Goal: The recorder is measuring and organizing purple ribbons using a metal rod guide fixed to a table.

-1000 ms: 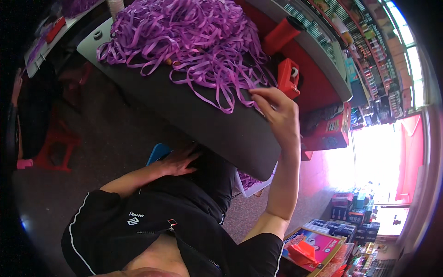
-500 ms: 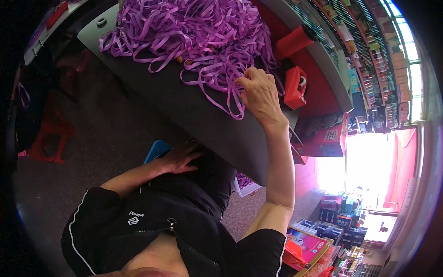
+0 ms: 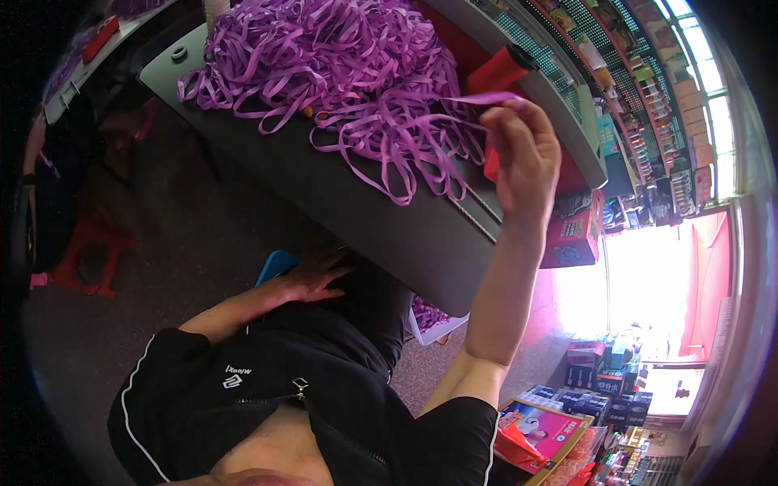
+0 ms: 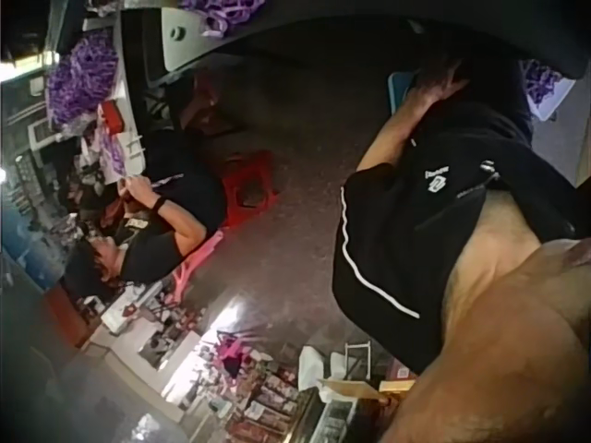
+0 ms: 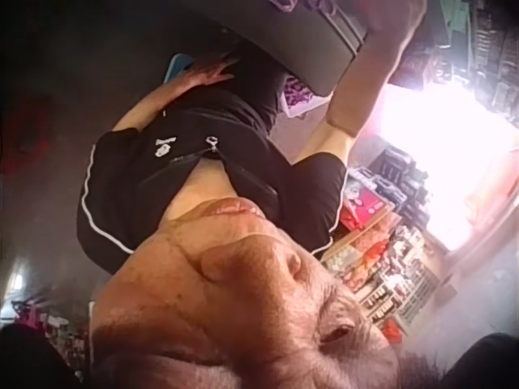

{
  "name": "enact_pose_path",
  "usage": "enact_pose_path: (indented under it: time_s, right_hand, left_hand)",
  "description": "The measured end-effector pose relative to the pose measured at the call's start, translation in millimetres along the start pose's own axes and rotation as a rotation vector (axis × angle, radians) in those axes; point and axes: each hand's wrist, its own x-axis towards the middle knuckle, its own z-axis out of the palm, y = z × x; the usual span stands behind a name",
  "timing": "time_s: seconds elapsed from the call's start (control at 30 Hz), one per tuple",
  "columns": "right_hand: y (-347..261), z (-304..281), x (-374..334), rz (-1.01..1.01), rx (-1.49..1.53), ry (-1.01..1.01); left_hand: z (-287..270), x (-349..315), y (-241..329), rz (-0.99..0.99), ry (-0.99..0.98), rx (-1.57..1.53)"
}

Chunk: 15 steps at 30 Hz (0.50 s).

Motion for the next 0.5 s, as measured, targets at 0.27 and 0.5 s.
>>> enact_pose_path:
  time_s: [0.27,0.5]
  right_hand:
    - [-68.4,-52.3,-70.1,-0.218,0.382,-0.056]
    - [-60.3,-93.1,-124.9,-0.114,0.303,0.103]
  left_hand:
    - [10.9,-13.7,2.8,-0.090,-0.115,-0.066]
    - [-81.9,-1.2,84.9,-0.124,0.258,-0.534]
